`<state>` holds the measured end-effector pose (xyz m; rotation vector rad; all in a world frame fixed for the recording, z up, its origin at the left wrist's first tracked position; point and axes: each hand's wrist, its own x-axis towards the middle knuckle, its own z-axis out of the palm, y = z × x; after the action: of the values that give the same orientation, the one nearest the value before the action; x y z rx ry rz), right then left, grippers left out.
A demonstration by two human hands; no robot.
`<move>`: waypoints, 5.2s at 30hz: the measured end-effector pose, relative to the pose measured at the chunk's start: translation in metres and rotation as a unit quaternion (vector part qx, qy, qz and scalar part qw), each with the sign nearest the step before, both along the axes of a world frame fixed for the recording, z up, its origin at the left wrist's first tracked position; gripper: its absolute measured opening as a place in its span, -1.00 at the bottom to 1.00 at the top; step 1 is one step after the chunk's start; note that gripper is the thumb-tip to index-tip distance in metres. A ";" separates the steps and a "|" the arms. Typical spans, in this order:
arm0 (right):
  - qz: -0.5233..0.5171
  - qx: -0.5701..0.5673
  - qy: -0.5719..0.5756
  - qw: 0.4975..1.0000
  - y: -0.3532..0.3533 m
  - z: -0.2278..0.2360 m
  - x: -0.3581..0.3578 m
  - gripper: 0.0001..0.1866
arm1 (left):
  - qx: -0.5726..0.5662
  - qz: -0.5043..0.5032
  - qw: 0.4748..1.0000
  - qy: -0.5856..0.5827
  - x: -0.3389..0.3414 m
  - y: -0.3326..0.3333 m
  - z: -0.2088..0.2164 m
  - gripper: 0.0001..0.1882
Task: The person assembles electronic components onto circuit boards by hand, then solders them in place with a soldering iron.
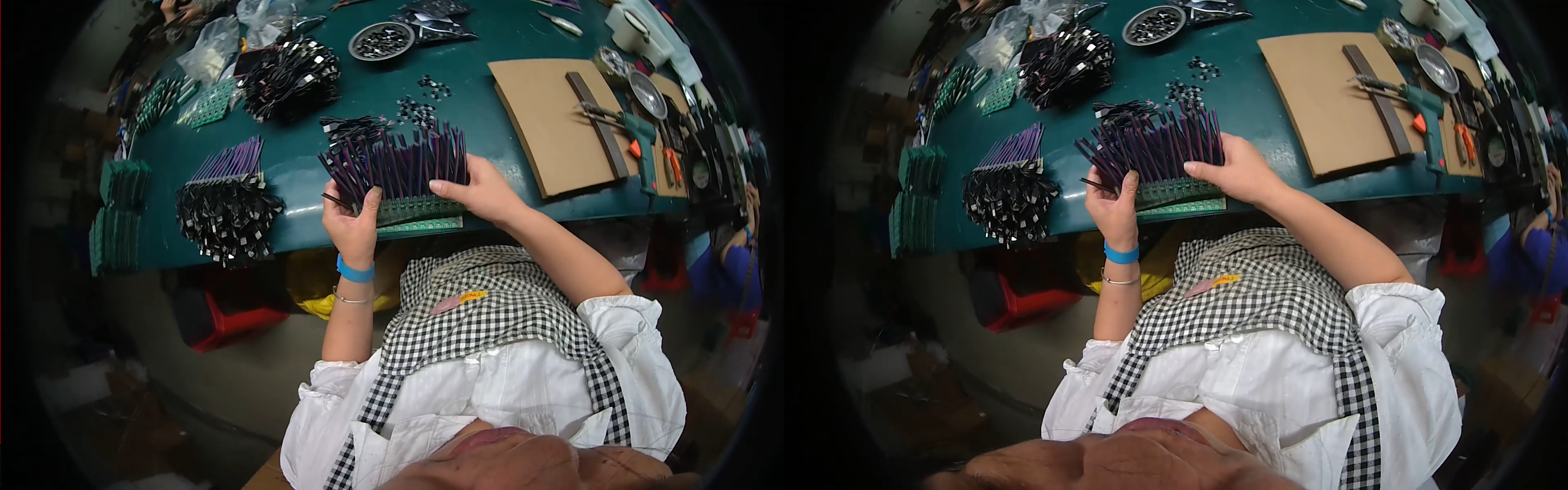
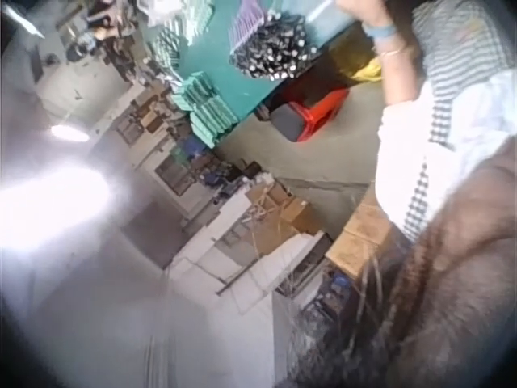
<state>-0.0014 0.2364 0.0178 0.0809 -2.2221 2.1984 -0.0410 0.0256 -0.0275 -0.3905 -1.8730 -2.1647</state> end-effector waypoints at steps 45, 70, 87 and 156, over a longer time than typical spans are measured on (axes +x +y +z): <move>-0.207 -0.191 0.066 0.957 -0.023 0.033 0.029 -0.70 | 0.046 -0.051 0.980 -0.185 0.029 0.000 0.061 -0.27; -0.470 0.321 -0.155 0.808 0.204 0.026 0.131 -0.51 | 0.148 -0.145 0.949 -0.239 -0.039 -0.005 0.084 -0.77; -0.415 0.454 0.103 0.782 0.116 0.034 0.086 -0.09 | -0.034 -0.286 0.924 -0.254 -0.057 0.055 0.099 -0.69; -0.389 0.366 0.181 0.826 -0.008 0.020 0.059 -0.26 | -0.519 -0.233 0.781 0.259 0.007 0.051 0.060 0.03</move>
<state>0.0571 0.2284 0.0379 -0.3174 -2.1597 0.7911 -0.0335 0.0764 0.0328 -1.5877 -2.5534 -0.7471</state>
